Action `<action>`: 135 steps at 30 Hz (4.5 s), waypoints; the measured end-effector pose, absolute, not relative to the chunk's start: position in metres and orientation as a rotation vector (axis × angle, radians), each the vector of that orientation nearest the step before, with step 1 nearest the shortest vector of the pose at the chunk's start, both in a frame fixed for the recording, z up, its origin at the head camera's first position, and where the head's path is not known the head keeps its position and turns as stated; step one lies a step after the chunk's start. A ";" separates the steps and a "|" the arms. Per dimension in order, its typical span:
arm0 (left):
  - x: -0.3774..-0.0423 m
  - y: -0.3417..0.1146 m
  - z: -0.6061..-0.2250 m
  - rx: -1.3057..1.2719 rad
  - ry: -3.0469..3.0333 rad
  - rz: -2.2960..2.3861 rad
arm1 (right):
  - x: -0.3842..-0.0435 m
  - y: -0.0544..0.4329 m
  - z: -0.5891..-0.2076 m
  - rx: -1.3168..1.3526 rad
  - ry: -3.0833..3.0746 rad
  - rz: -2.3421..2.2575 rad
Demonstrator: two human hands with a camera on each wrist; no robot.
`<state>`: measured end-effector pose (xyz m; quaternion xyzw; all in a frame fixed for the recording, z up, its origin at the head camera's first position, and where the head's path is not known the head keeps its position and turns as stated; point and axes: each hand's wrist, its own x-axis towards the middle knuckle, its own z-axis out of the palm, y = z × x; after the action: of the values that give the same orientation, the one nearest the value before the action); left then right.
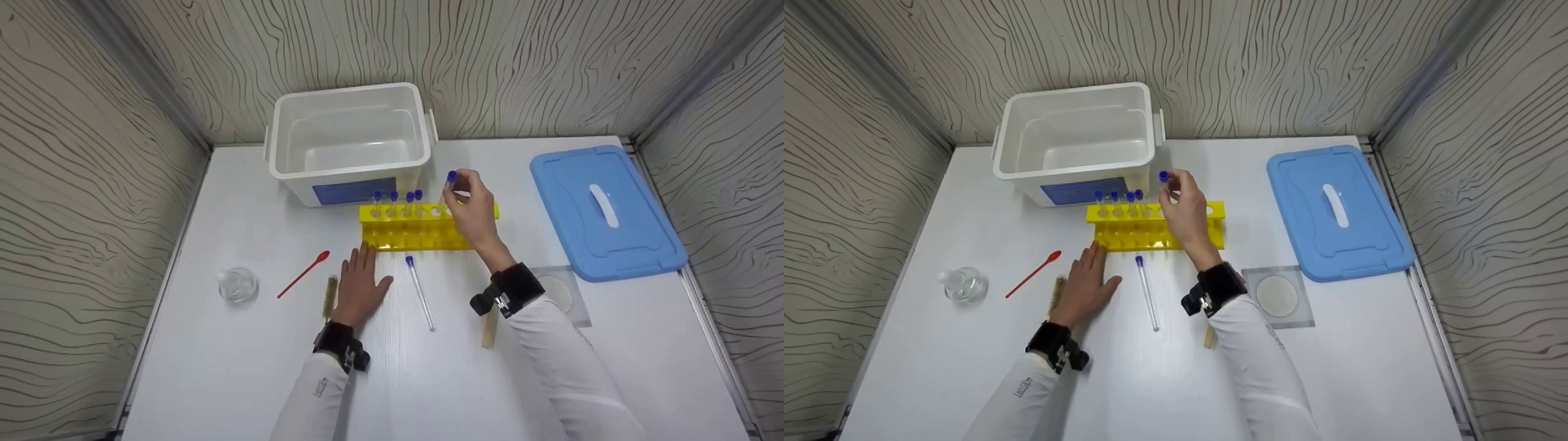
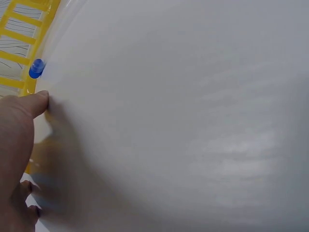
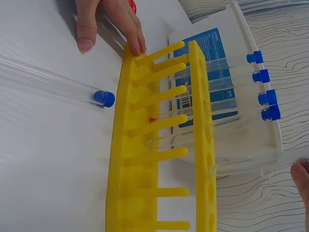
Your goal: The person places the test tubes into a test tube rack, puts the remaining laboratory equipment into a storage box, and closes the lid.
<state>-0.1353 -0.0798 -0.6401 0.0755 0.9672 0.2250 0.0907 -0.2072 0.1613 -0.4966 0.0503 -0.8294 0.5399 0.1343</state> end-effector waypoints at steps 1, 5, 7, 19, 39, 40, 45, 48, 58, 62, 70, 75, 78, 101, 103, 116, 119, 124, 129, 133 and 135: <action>-0.135 -0.080 -0.640 0.226 2.874 0.667 | -0.208 0.161 -0.498 0.143 -2.408 1.568; -0.136 -0.080 -0.640 0.224 2.873 0.656 | -0.209 0.160 -0.503 0.128 -2.440 1.569; -0.136 -0.079 -0.639 0.219 2.868 0.661 | -0.209 0.160 -0.507 0.115 -2.465 1.556; -0.136 -0.079 -0.637 0.193 2.843 0.660 | -0.211 0.159 -0.523 -0.015 -2.633 1.500; -0.136 -0.079 -0.638 0.200 2.855 0.729 | -0.213 0.153 -0.538 -0.059 -2.790 1.335; -0.136 -0.079 -0.638 0.197 2.855 0.726 | -0.213 0.153 -0.538 -0.060 -2.793 1.332; -0.135 -0.078 -0.637 0.184 2.856 0.703 | -0.214 0.153 -0.540 -0.077 -2.808 1.339; -0.135 -0.077 -0.637 0.180 2.858 0.693 | -0.214 0.153 -0.542 -0.085 -2.810 1.336; -0.136 -0.077 -0.636 0.185 2.863 0.697 | -0.208 0.152 -0.544 -0.044 -2.785 1.286; -0.136 -0.078 -0.639 0.188 2.858 0.705 | -0.203 0.152 -0.544 -0.058 -2.771 1.267; -0.136 -0.081 -0.641 0.215 2.872 0.683 | -0.189 0.153 -0.544 -0.093 -2.680 1.302; -0.135 -0.080 -0.640 0.217 2.869 0.656 | -0.179 0.153 -0.545 -0.056 -2.642 1.338; -0.136 -0.080 -0.639 0.208 2.865 0.660 | -0.171 0.151 -0.545 -0.029 -2.651 1.359; -0.136 -0.078 -0.640 0.199 2.881 0.646 | -0.139 0.127 -0.578 0.142 -2.984 1.146; -0.136 -0.078 -0.639 0.207 2.890 0.645 | -0.138 0.124 -0.580 0.127 -3.012 1.124; -0.136 -0.078 -0.641 0.217 2.903 0.639 | -0.131 0.112 -0.597 0.120 -3.114 0.910; -0.137 -0.077 -0.642 0.207 2.894 0.626 | -0.129 0.110 -0.600 0.139 -3.111 0.899; -0.137 -0.077 -0.642 0.196 2.891 0.622 | -0.127 0.109 -0.607 0.179 -3.089 0.867; -0.136 -0.077 -0.639 0.197 2.878 0.655 | -0.127 0.106 -0.611 0.222 -3.094 0.789; -0.134 -0.078 -0.636 0.205 2.880 0.703 | -0.128 0.105 -0.612 0.239 -3.093 0.735; -0.134 -0.078 -0.635 0.208 2.883 0.716 | -0.128 0.104 -0.611 0.230 -3.094 0.741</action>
<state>-0.1342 -0.0777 -0.6355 0.0696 0.9649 0.2397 0.0817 -0.1280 0.1044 -0.6115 0.0721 -0.9697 0.2323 -0.0239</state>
